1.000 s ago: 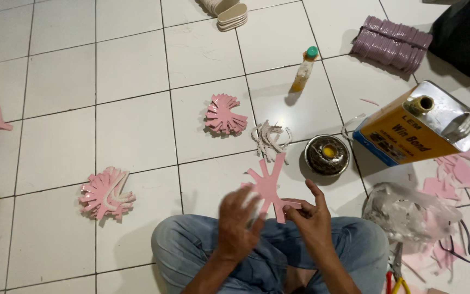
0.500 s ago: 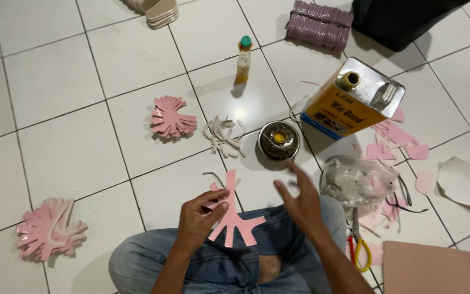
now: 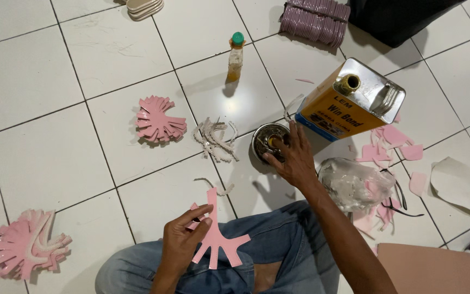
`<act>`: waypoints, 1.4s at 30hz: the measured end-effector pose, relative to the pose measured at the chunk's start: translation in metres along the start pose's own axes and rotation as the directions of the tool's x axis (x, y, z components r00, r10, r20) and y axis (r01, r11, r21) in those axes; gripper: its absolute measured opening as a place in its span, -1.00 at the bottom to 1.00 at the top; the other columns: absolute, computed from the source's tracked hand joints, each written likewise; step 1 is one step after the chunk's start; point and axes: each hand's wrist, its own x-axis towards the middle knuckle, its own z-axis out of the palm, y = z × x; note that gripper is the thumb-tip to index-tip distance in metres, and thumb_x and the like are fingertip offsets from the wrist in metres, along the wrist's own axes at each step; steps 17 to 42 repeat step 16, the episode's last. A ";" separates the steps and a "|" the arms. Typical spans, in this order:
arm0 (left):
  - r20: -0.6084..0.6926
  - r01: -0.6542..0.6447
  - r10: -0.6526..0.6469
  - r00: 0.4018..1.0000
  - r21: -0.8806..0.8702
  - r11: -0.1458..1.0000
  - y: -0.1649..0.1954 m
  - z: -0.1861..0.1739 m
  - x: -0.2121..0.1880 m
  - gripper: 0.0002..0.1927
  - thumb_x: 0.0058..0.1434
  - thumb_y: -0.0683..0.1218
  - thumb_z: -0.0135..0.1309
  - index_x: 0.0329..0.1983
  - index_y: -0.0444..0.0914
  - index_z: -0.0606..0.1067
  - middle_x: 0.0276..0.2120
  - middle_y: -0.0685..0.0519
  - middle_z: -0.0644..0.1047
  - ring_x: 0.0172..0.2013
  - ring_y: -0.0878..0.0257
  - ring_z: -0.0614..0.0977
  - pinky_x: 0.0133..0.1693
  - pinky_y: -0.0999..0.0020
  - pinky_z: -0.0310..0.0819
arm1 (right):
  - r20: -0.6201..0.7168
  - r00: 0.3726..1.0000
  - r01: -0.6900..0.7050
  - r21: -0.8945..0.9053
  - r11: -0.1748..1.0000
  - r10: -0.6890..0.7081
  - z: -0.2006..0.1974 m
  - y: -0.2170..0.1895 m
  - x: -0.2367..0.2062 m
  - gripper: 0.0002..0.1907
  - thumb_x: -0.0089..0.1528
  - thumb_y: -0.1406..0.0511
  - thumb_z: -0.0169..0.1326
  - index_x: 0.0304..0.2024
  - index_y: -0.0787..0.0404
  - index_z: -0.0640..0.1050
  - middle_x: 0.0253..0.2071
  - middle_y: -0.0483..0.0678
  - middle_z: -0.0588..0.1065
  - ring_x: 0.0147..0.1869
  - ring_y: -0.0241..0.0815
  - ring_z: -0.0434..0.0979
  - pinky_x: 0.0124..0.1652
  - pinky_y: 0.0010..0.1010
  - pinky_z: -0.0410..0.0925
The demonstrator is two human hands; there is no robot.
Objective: The person sits on the floor and glues white lace trim onto pink foam cutout pieces, pressing the trim along the curved edge of each piece. They work through several pieces one at a time, setting finished ones aside and picking up new foam pieces and lace from the floor.
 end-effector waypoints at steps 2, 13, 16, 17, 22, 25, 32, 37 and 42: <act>0.012 -0.033 0.033 0.999 0.005 0.999 0.000 0.001 0.000 -0.66 0.23 -0.28 0.18 0.09 -0.35 0.65 -0.42 0.19 0.48 -0.51 0.50 0.35 -0.46 0.60 0.22 | -0.039 0.999 0.023 0.022 0.999 -0.022 -0.002 0.000 0.000 -0.46 0.23 -0.16 0.12 0.07 -0.02 0.65 0.56 0.18 -0.10 0.61 0.30 -0.17 0.41 0.19 0.01; 0.026 -0.080 0.081 0.996 -0.032 0.996 0.012 0.011 -0.003 -0.63 0.22 -0.28 0.19 0.13 -0.35 0.62 -0.41 0.21 0.47 -0.52 0.52 0.32 -0.42 0.62 0.25 | -0.061 0.998 0.034 0.082 0.996 -0.029 0.001 0.002 -0.013 -0.53 0.18 0.00 0.25 0.00 0.14 0.68 0.53 0.23 0.05 0.60 0.34 -0.07 0.41 0.17 0.07; 0.010 -0.031 0.031 0.999 0.002 1.000 0.017 0.013 -0.004 -0.63 0.21 -0.25 0.19 0.11 -0.33 0.63 -0.42 0.18 0.51 -0.52 0.51 0.34 -0.45 0.60 0.25 | -0.045 0.999 0.005 0.083 0.997 -0.001 0.008 0.006 -0.017 -0.55 0.21 -0.01 0.24 0.02 0.09 0.67 0.54 0.17 0.06 0.62 0.30 -0.06 0.43 0.15 0.07; 0.010 -0.031 0.031 0.999 0.002 1.000 0.017 0.013 -0.004 -0.63 0.21 -0.25 0.19 0.11 -0.33 0.63 -0.42 0.18 0.51 -0.52 0.51 0.34 -0.45 0.60 0.25 | -0.045 0.999 0.005 0.083 0.997 -0.001 0.008 0.006 -0.017 -0.55 0.21 -0.01 0.24 0.02 0.09 0.67 0.54 0.17 0.06 0.62 0.30 -0.06 0.43 0.15 0.07; 0.010 -0.031 0.031 0.999 0.002 1.000 0.017 0.013 -0.004 -0.63 0.21 -0.25 0.19 0.11 -0.33 0.63 -0.42 0.18 0.51 -0.52 0.51 0.34 -0.45 0.60 0.25 | -0.045 0.999 0.005 0.083 0.997 -0.001 0.008 0.006 -0.017 -0.55 0.21 -0.01 0.24 0.02 0.09 0.67 0.54 0.17 0.06 0.62 0.30 -0.06 0.43 0.15 0.07; 0.010 -0.031 0.031 0.999 0.002 1.000 0.017 0.013 -0.004 -0.63 0.21 -0.25 0.19 0.11 -0.33 0.63 -0.42 0.18 0.51 -0.52 0.51 0.34 -0.45 0.60 0.25 | -0.045 0.999 0.005 0.083 0.997 -0.001 0.008 0.006 -0.017 -0.55 0.21 -0.01 0.24 0.02 0.09 0.67 0.54 0.17 0.06 0.62 0.30 -0.06 0.43 0.15 0.07; 0.010 -0.031 0.031 0.999 0.002 1.000 0.017 0.013 -0.004 -0.63 0.21 -0.25 0.19 0.11 -0.33 0.63 -0.42 0.18 0.51 -0.52 0.51 0.34 -0.45 0.60 0.25 | -0.045 0.999 0.005 0.083 0.997 -0.001 0.008 0.006 -0.017 -0.55 0.21 -0.01 0.24 0.02 0.09 0.67 0.54 0.17 0.06 0.62 0.30 -0.06 0.43 0.15 0.07; 0.010 -0.031 0.031 0.999 0.002 1.000 0.017 0.013 -0.004 -0.63 0.21 -0.25 0.19 0.11 -0.33 0.63 -0.42 0.18 0.51 -0.52 0.51 0.34 -0.45 0.60 0.25 | -0.045 0.999 0.005 0.083 0.997 -0.001 0.008 0.006 -0.017 -0.55 0.21 -0.01 0.24 0.02 0.09 0.67 0.54 0.17 0.06 0.62 0.30 -0.06 0.43 0.15 0.07; 0.010 -0.031 0.031 0.999 0.002 1.000 0.017 0.013 -0.004 -0.63 0.21 -0.25 0.19 0.11 -0.33 0.63 -0.42 0.18 0.51 -0.52 0.51 0.34 -0.45 0.60 0.25 | -0.045 0.999 0.005 0.083 0.997 -0.001 0.008 0.006 -0.017 -0.55 0.21 -0.01 0.24 0.02 0.09 0.67 0.54 0.17 0.06 0.62 0.30 -0.06 0.43 0.15 0.07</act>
